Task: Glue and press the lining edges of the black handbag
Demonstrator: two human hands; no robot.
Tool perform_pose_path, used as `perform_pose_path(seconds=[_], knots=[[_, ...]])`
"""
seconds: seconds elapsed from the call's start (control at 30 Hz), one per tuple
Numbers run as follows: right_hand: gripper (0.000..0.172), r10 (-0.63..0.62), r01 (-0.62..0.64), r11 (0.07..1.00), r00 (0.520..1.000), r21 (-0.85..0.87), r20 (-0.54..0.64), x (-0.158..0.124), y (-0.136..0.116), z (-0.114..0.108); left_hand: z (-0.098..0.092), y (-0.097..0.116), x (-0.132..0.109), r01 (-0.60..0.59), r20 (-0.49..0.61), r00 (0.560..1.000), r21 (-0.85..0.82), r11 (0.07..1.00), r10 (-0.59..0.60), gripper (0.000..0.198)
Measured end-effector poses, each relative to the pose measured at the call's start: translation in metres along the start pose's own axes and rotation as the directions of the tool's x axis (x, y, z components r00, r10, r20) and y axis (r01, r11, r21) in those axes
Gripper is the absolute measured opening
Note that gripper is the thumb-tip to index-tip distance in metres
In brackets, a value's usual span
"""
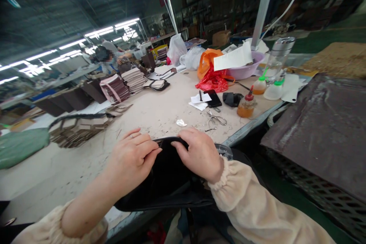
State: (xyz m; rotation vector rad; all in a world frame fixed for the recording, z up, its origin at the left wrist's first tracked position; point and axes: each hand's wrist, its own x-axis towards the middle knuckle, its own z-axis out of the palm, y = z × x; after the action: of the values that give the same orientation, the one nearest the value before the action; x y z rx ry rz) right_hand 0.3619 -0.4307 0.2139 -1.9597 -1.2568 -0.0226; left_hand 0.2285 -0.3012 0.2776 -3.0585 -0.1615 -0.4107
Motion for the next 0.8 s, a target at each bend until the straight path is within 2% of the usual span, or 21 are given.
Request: perform_pose_path(seconds=[0.43, 0.63, 0.73, 0.8], knots=[[0.012, 0.006, -0.007, 0.999, 1.000, 0.041, 0.019, -0.0024, -0.0015, -0.0016, -0.0046, -0.0037, 0.0003, -0.214, 0.045, 0.974, -0.126, 0.969, 0.221, 0.026], [0.011, 0.003, -0.005, 0.998, 1.000, 0.056, 0.026, -0.0026, -0.0012, -0.0021, -0.0047, -0.0029, 0.0005, -0.271, 0.036, 0.959, -0.177, 0.946, 0.282, 0.026], [0.010, 0.005, -0.005, 0.999, 1.000, 0.054, 0.016, -0.0014, -0.0007, -0.0011, -0.0038, -0.0018, 0.0020, -0.300, 0.070, 0.946, -0.192, 0.935, 0.317, 0.026], [0.009, 0.006, -0.006, 0.999, 1.000, 0.052, 0.001, 0.0000, 0.0002, 0.0000, -0.0028, -0.0004, 0.0024, -0.280, 0.084, 0.951, -0.184, 0.942, 0.299, 0.025]])
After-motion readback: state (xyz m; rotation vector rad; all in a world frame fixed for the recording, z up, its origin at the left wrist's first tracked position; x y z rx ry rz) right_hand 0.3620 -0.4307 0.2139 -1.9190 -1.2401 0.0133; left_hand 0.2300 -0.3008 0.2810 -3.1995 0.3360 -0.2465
